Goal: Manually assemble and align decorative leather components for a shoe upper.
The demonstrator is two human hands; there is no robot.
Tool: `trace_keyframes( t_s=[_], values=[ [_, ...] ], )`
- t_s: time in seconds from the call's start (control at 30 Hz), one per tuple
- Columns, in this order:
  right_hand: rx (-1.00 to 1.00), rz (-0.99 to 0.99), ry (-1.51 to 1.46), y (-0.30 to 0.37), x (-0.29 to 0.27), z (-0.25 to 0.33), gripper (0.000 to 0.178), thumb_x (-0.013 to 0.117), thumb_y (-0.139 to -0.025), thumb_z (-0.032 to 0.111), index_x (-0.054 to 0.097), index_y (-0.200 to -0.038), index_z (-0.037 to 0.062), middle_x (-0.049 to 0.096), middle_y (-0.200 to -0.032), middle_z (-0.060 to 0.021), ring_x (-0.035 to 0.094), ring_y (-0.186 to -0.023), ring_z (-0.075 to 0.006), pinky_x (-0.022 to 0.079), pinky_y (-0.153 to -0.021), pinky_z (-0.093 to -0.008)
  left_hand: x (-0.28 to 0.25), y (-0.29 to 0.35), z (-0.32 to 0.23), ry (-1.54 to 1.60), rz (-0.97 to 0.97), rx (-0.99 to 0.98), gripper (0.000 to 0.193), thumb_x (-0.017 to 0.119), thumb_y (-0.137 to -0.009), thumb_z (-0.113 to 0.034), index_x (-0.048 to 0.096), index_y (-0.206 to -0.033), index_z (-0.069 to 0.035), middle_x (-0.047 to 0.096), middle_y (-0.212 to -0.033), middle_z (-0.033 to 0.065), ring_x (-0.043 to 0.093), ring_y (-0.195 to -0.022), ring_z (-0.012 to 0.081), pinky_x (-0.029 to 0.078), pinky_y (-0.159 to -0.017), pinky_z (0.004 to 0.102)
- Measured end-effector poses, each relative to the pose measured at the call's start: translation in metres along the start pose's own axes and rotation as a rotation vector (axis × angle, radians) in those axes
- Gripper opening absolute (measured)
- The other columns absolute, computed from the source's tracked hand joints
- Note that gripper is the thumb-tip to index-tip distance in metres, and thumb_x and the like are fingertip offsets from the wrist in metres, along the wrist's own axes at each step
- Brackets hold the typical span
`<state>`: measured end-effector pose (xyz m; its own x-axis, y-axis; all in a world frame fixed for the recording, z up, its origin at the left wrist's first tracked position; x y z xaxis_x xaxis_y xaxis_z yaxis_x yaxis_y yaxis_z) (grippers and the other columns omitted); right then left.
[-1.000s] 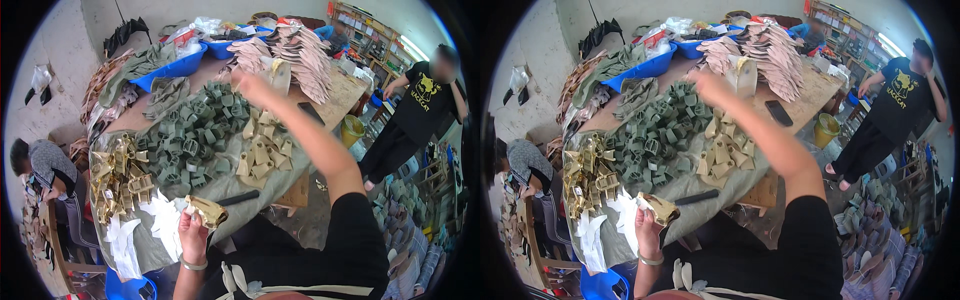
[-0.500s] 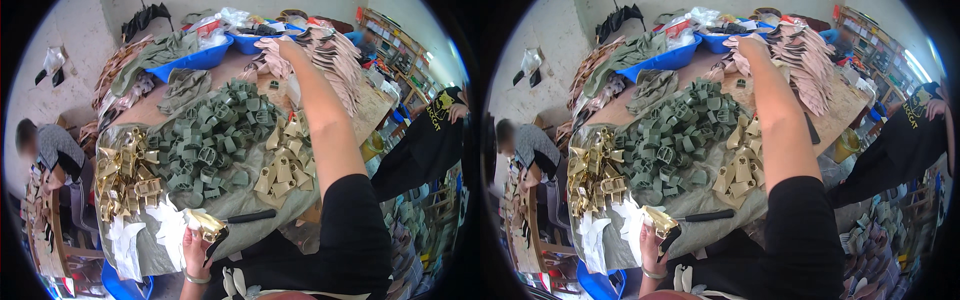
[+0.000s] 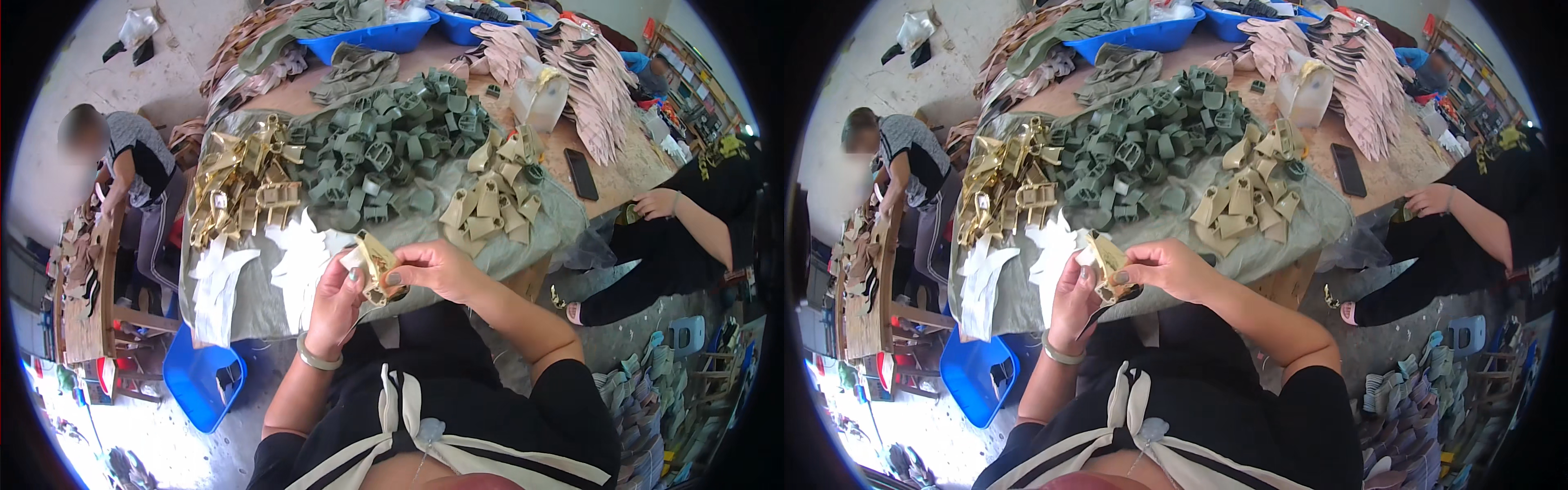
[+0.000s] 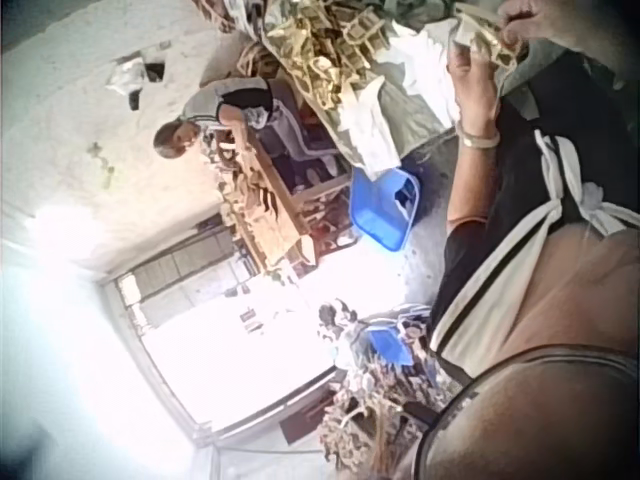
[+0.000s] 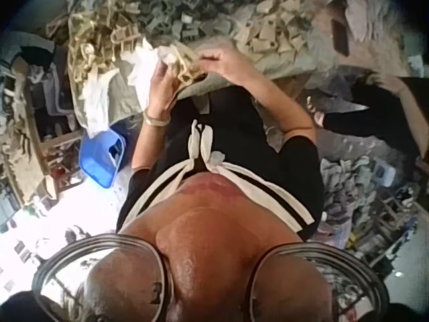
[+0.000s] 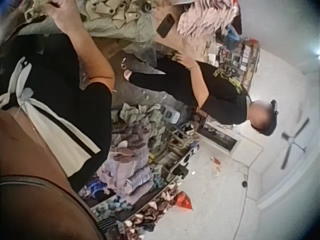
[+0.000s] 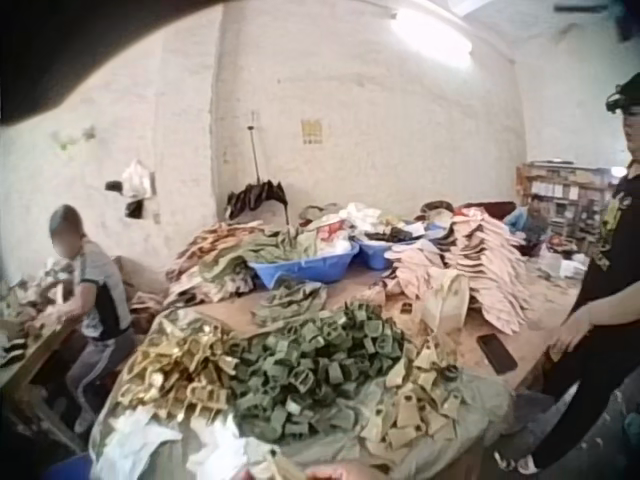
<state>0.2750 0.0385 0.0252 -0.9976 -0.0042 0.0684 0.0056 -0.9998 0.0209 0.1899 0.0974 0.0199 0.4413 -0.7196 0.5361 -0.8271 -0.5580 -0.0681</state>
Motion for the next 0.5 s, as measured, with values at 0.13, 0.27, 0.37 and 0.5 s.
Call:
trace_keyframes(
  t_s=[0.13, 0.27, 0.37, 0.5],
  values=[
    [-0.117, -0.115, -0.237, 0.024, 0.027, 0.004, 0.017, 0.057, -0.090, 0.014, 0.063, -0.093, -0.0022, 0.063, -0.083, -0.0015, 0.056, -0.076, -0.0056, 0.043, -0.070, -0.0199, 0.003, 0.033, -0.004, -0.097, 0.040, -0.024, 0.043, 0.061, -0.088, -0.025, 0.047, -0.123, -0.004, 0.056, -0.113, 0.0051, 0.057, -0.101, 0.0151, 0.050, -0.083, 0.0305],
    [-0.093, -0.158, -0.293, 0.028, 0.046, -0.012, 0.020, 0.059, -0.088, 0.017, 0.064, -0.096, -0.0006, 0.063, -0.086, -0.0027, 0.056, -0.076, -0.0073, 0.044, -0.071, -0.0209, -0.008, 0.059, -0.009, -0.051, 0.002, -0.002, 0.059, 0.066, -0.084, -0.028, 0.042, -0.131, -0.003, 0.054, -0.121, 0.0077, 0.056, -0.106, 0.0182, 0.050, -0.086, 0.0334],
    [-0.046, -0.257, -0.419, 0.016, 0.039, -0.014, 0.019, 0.056, -0.089, 0.017, 0.063, -0.094, 0.0000, 0.064, -0.084, -0.0026, 0.058, -0.075, -0.0079, 0.045, -0.068, -0.0218, 0.000, 0.058, -0.027, -0.001, 0.121, 0.035, 0.083, 0.060, -0.083, -0.048, 0.024, -0.141, -0.001, 0.050, -0.126, 0.0101, 0.048, -0.118, 0.0224, 0.047, -0.092, 0.0396],
    [-0.114, -0.250, -0.676, -0.008, 0.029, -0.004, 0.020, 0.055, -0.090, 0.016, 0.062, -0.097, -0.0005, 0.063, -0.083, -0.0030, 0.057, -0.067, -0.0092, 0.045, -0.062, -0.0212, -0.007, 0.058, -0.046, 0.224, 0.197, -0.014, 0.072, 0.045, -0.093, -0.045, 0.017, -0.142, -0.001, 0.052, -0.122, 0.0167, 0.053, -0.115, 0.0274, 0.040, -0.098, 0.0383]
  ],
)
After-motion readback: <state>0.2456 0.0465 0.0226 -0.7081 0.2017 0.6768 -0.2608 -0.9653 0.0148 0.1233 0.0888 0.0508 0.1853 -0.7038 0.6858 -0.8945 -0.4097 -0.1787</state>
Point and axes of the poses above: each hand's wrist, its own y-axis away from the middle knuckle, its own x-axis out of the palm, z = x × y, the point moved 10 cm from there along -y, towards the middle knuckle
